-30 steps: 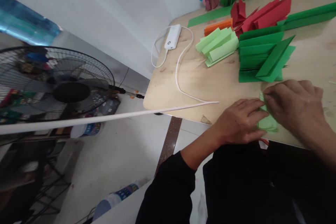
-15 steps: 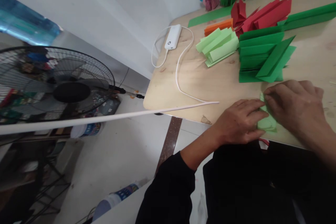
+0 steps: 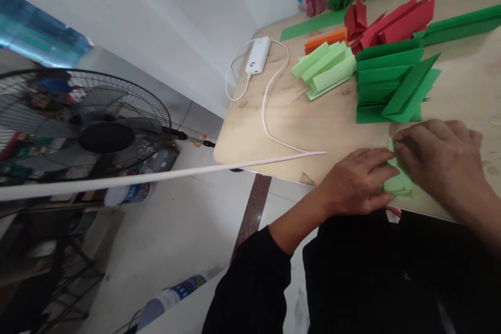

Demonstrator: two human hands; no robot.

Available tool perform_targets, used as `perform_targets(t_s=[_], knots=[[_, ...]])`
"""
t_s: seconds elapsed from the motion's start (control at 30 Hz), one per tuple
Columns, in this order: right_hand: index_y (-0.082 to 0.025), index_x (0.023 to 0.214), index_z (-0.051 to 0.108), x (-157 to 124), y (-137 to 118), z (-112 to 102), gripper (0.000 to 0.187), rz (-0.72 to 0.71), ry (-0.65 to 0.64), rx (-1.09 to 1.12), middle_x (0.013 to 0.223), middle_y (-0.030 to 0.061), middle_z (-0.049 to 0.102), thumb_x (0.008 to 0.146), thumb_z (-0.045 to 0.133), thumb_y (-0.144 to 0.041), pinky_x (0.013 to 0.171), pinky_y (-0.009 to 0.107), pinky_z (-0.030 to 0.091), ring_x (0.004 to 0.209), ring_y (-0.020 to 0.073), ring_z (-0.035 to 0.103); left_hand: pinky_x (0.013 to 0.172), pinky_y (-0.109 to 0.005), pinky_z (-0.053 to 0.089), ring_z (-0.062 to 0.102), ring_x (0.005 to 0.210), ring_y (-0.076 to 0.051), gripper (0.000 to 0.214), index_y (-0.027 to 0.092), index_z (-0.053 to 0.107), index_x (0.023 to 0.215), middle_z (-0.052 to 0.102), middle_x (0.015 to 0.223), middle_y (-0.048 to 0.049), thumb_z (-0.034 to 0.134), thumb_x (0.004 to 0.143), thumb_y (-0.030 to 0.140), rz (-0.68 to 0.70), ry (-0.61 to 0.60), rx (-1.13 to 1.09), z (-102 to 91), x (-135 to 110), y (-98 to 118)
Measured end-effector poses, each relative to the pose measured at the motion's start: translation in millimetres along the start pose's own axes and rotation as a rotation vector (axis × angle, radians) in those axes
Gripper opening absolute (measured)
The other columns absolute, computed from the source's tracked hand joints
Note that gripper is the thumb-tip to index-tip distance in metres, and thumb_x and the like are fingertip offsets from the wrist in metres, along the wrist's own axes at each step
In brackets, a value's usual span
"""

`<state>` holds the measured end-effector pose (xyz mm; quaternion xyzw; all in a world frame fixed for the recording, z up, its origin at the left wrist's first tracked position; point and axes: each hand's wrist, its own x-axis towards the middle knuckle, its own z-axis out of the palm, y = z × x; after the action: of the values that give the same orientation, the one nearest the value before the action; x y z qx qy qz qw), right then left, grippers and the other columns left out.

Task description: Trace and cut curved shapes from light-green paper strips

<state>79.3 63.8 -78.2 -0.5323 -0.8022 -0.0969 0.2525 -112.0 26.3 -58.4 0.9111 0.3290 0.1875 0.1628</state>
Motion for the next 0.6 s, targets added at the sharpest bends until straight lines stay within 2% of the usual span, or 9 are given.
perform_targets(t_s=[0.6], knots=[[-0.023,0.077,0.060,0.8,0.2,2.0,0.021,-0.018,0.015,-0.025,0.074,0.0051,0.060,0.086,0.046,-0.036,0.062,0.034,0.021,0.072,0.0218,0.043,0.112,-0.042,0.034,0.042,0.133,-0.023,0.038,0.009,0.061,0.117,0.050,0.138,-0.0167,0.046,0.091,0.032,-0.013,-0.050,-0.001,-1.3,0.9,0.6]])
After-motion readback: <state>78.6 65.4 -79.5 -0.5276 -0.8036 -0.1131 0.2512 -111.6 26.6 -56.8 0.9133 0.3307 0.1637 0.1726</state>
